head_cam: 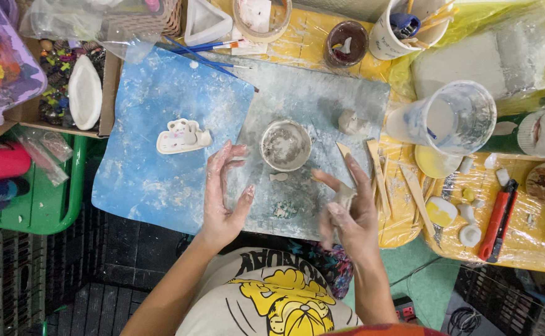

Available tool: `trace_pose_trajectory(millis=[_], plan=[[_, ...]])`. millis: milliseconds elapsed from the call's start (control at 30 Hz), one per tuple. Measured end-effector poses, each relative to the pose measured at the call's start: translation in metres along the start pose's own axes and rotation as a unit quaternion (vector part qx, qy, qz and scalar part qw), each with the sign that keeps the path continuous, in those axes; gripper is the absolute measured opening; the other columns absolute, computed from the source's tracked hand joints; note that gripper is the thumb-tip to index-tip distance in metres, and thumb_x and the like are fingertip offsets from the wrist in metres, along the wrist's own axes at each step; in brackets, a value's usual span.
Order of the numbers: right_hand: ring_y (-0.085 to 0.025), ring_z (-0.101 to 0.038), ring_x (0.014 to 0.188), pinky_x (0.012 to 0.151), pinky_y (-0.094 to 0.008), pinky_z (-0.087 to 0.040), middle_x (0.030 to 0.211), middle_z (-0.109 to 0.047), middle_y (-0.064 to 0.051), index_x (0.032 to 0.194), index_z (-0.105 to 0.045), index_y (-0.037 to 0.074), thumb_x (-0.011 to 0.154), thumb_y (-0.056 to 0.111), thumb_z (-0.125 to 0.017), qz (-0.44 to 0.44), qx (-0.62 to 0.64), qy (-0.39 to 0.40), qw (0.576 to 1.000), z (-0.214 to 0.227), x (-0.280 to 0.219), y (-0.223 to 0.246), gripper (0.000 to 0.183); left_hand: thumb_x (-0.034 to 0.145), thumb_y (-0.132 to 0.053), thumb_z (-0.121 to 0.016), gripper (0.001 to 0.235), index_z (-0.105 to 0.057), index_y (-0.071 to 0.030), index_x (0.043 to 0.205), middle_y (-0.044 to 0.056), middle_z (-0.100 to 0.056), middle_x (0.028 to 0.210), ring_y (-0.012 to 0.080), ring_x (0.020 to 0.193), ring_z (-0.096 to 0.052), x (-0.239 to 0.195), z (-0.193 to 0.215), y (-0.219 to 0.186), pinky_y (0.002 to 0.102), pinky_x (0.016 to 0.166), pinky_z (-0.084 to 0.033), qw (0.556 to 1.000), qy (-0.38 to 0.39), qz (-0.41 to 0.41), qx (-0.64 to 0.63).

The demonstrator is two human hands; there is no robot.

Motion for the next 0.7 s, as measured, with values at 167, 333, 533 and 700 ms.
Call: trace_pose_trajectory(millis=[167,333,533,700], plan=[[-0.009,-0.055,0.062,0.055,-0.024,-0.049,0.078,-0.057,-0.001,0.097,-0.06,0.006,0.107,0.025,-0.059,-0.046,0.162,-0.118,0.979,0.028,-0.003,-0.033,0.021,0.097,0.004,-0.058,0.075,-0.025,-0.005,0.164,0.016,-0.046,0.152,0.0267,0.137,-0.054,0.003,-0.004,0.006,0.043,0.12,-0.045,0.999,0.004,0.03,-0.041],[-0.013,-0.047,0.054,0.047,-0.027,-0.042,0.063,-0.049,-0.001,0.07,-0.056,0.01,0.107,0.027,-0.061,-0.076,0.104,-0.147,0.981,0.052,-0.011,-0.074,0.041,0.097,0.005,-0.057,0.074,-0.026,-0.006,0.164,0.016,-0.048,0.15,0.0256,0.134,-0.057,0.005,-0.01,0.01,0.043,0.12,-0.046,1.0,0.019,0.013,0.002],[-0.014,-0.044,0.061,0.058,-0.026,-0.04,0.068,-0.052,-0.005,0.071,-0.055,0.007,0.112,0.025,-0.055,-0.003,-0.12,-0.048,0.992,0.04,-0.014,-0.091,0.045,0.094,0.002,-0.068,0.078,-0.028,-0.006,0.161,0.016,-0.05,0.153,0.0258,0.131,-0.053,0.019,-0.009,0.006,0.038,0.109,-0.049,0.992,-0.015,-0.007,0.125],[-0.034,-0.07,0.103,0.092,-0.046,-0.055,0.1,-0.072,-0.01,0.095,-0.07,0.007,0.097,0.027,-0.068,0.212,-0.555,0.115,0.797,-0.002,-0.005,-0.048,0.02,0.066,-0.017,-0.091,0.126,-0.006,0.003,0.158,0.031,-0.022,0.163,0.0492,0.151,-0.023,0.05,-0.01,0.003,0.056,0.124,-0.025,0.962,0.149,-0.039,0.226]])
Point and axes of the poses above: each hand's wrist, its own x-axis towards the middle knuckle, its own z-axis out of the back of the hand, y = z × x, the point moved 1 cm from there along x, towards the middle knuckle
